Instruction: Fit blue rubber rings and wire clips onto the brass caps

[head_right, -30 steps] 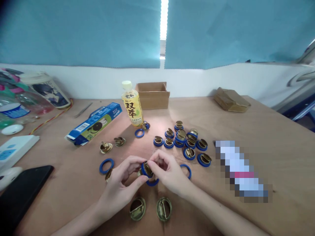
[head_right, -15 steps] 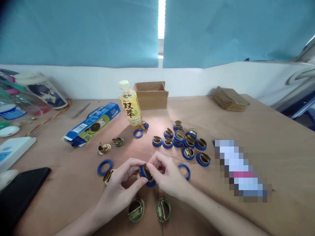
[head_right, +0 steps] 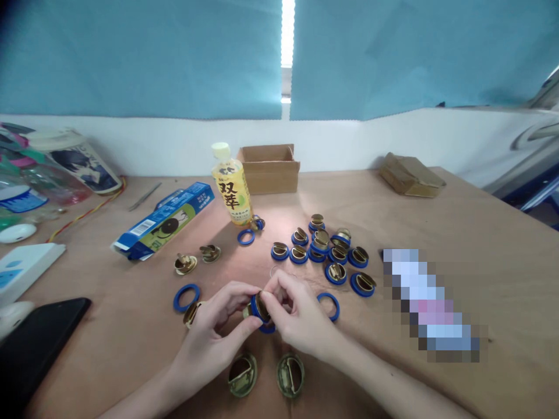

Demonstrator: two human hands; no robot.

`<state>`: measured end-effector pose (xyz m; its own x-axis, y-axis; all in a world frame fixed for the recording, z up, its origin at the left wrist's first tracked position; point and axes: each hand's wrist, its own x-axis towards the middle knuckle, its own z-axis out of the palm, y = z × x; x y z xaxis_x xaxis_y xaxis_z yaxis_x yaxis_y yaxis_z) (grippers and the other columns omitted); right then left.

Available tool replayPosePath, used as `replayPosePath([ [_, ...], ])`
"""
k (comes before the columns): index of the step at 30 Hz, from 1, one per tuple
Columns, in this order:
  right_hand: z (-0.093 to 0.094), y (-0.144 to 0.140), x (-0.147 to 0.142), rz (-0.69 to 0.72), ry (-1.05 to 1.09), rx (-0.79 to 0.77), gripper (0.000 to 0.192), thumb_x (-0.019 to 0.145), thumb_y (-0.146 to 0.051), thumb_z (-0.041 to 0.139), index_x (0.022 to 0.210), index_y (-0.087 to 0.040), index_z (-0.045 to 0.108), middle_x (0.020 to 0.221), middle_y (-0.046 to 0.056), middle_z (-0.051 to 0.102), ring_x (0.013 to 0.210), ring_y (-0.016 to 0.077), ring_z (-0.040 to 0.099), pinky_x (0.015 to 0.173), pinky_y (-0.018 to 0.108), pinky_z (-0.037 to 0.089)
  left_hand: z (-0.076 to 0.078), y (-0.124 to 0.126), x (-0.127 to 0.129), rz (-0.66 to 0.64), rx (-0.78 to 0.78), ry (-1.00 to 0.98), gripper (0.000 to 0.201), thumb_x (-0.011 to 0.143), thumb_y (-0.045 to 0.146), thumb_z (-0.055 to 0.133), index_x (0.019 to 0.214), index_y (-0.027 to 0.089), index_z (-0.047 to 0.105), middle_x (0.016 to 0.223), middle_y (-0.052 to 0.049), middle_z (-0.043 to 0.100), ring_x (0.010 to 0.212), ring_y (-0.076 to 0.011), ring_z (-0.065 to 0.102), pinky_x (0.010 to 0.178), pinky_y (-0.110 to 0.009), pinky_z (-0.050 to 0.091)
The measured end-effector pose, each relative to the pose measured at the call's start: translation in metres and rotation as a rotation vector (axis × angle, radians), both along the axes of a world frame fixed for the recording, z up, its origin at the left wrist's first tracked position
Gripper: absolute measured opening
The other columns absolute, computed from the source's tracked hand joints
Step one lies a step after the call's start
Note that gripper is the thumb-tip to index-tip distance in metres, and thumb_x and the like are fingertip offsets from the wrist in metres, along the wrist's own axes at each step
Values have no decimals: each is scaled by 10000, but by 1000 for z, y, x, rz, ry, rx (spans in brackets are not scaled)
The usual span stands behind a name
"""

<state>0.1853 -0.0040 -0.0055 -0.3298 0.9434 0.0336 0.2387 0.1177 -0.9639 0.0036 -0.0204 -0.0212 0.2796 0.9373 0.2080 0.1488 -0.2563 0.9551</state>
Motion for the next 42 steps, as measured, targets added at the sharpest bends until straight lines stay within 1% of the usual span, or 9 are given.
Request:
replayPosePath([
  [6, 0, -2, -2, -47, -33, 39, 241, 988, -344, 540, 801, -192, 550, 653, -32, 499, 559, 114, 459, 494, 233, 327, 1, -1, 0, 16, 32, -7, 289, 887, 128, 661, 1139, 268, 650, 1038, -39, 686, 971, -207, 708, 800, -295, 607],
  [10, 0, -4, -2, -72, -44, 79, 252, 993, -349, 527, 795, -195, 551, 652, -21, 523, 548, 117, 472, 488, 235, 344, 0, -1, 1, 24, 65, -2, 293, 898, 137, 655, 1154, 278, 639, 1032, -37, 666, 977, -207, 697, 817, -302, 596],
  [16, 2, -8, -4, -102, -75, 176, 224, 988, -288, 525, 781, -204, 537, 664, -9, 539, 545, 120, 491, 487, 238, 364, -1, -3, 0, 23, 81, 9, 292, 903, 145, 648, 1150, 298, 623, 1027, -19, 651, 974, -203, 690, 844, -318, 586],
  [20, 1, -9, -5, -109, -98, 225, 214, 988, -260, 512, 781, -207, 527, 678, -3, 549, 558, 126, 512, 510, 247, 389, -3, -4, 1, 49, 66, 7, 288, 900, 145, 649, 1144, 297, 623, 1017, -17, 649, 964, -204, 690, 817, -313, 591],
  [29, -3, -11, -7, -133, -86, 178, 222, 989, -305, 504, 785, -218, 508, 702, 23, 556, 616, 166, 560, 525, 270, 423, 0, -7, 7, 92, 0, -49, 305, 880, 92, 626, 1112, 289, 640, 1017, -11, 670, 995, -185, 683, 809, -254, 592],
  [32, -4, -10, -8, -133, -66, 166, 219, 990, -308, 504, 792, -215, 505, 707, 22, 553, 609, 162, 558, 523, 268, 427, 1, -6, 6, 79, 15, -24, 343, 887, 101, 621, 1170, 294, 644, 1023, -17, 652, 1000, -188, 677, 817, -260, 592],
  [35, -5, -10, -8, -131, -42, 158, 215, 993, -306, 496, 799, -213, 499, 718, 18, 550, 612, 157, 559, 532, 265, 438, 3, -4, 5, 66, 20, 4, 374, 903, 116, 608, 1233, 290, 642, 955, -13, 606, 871, -164, 678, 746, -252, 598],
  [37, -5, -10, -8, -141, -37, 161, 219, 996, -307, 487, 799, -212, 497, 723, 17, 548, 617, 157, 560, 535, 263, 443, 4, -4, 4, 60, 18, 16, 358, 912, 118, 599, 1224, 286, 649, 934, -11, 590, 825, -152, 667, 717, -244, 592],
  [42, -6, -11, -9, -151, -29, 162, 217, 992, -316, 496, 801, -212, 493, 724, 14, 542, 626, 160, 564, 542, 262, 452, 5, -4, 3, 53, 38, 27, 337, 916, 111, 597, 1192, 298, 643, 989, -15, 612, 899, -164, 671, 761, -254, 575],
])
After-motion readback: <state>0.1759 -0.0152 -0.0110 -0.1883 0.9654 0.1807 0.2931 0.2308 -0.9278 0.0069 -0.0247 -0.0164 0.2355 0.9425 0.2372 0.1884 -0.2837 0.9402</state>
